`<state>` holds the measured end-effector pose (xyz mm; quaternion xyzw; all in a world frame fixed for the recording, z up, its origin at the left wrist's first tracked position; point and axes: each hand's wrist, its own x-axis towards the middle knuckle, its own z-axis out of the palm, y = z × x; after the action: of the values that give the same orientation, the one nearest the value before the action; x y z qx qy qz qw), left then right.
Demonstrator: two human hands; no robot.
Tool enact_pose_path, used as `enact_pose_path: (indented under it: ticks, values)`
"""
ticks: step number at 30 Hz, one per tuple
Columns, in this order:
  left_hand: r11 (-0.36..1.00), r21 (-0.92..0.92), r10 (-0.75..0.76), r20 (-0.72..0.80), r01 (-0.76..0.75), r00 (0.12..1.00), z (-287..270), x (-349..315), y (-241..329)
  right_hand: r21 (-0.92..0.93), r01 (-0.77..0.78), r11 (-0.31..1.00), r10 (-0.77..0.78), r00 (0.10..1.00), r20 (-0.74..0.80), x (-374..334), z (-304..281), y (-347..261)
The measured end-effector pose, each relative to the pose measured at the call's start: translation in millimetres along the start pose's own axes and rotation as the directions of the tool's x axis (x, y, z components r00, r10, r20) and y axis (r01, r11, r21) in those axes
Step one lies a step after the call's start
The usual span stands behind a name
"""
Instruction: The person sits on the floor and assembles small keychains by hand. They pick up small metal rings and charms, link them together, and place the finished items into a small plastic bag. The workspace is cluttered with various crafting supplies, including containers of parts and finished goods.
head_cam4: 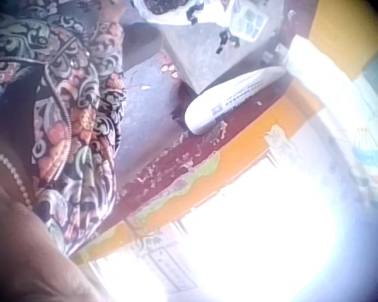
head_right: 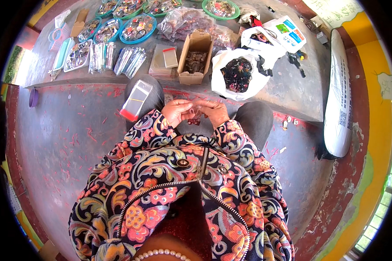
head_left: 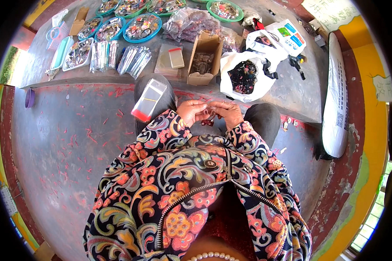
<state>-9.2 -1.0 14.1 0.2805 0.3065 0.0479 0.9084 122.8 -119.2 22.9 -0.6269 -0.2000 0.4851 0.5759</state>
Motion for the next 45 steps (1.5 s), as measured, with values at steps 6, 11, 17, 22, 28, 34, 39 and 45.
enact_pose_path:
  ticks: [6,11,17,22,28,34,39,45]
  values:
    - [0.999,-0.045,0.004,0.013,-0.004,1.0,-3,2,-1,-0.03,0.025,0.999,-0.023,0.998,0.067,1,-3,-1]
    - [0.997,-0.077,0.011,0.04,-0.008,0.999,-2,1,-1,-0.109,0.053,0.993,-0.043,0.995,0.095,-1,-3,-8]
    - [0.995,-0.098,-0.011,0.134,0.024,0.991,-6,3,2,-0.114,0.079,0.99,-0.067,0.992,0.109,-2,-3,-10]
    - [0.993,-0.108,-0.037,0.044,0.041,0.998,-2,4,2,-0.122,0.096,0.988,-0.082,0.991,0.109,0,-2,-7]
    - [1.0,-0.023,-0.004,0.019,0.005,1.0,-3,3,-3,-0.134,0.118,0.984,-0.104,0.989,0.106,-1,-1,-7]
    - [1.0,-0.003,0.014,0.004,-0.014,1.0,-2,3,-4,-0.177,0.113,0.978,-0.093,0.989,0.117,0,-2,-7]
    - [0.999,0.04,0.019,0.006,-0.019,1.0,-4,3,-4,-0.148,0.081,0.986,-0.054,0.982,0.18,2,-6,-7]
    - [0.99,0.076,0.122,-0.06,-0.118,0.991,-3,6,-5,0.131,0.059,0.99,-0.066,0.997,0.046,0,-6,-10]
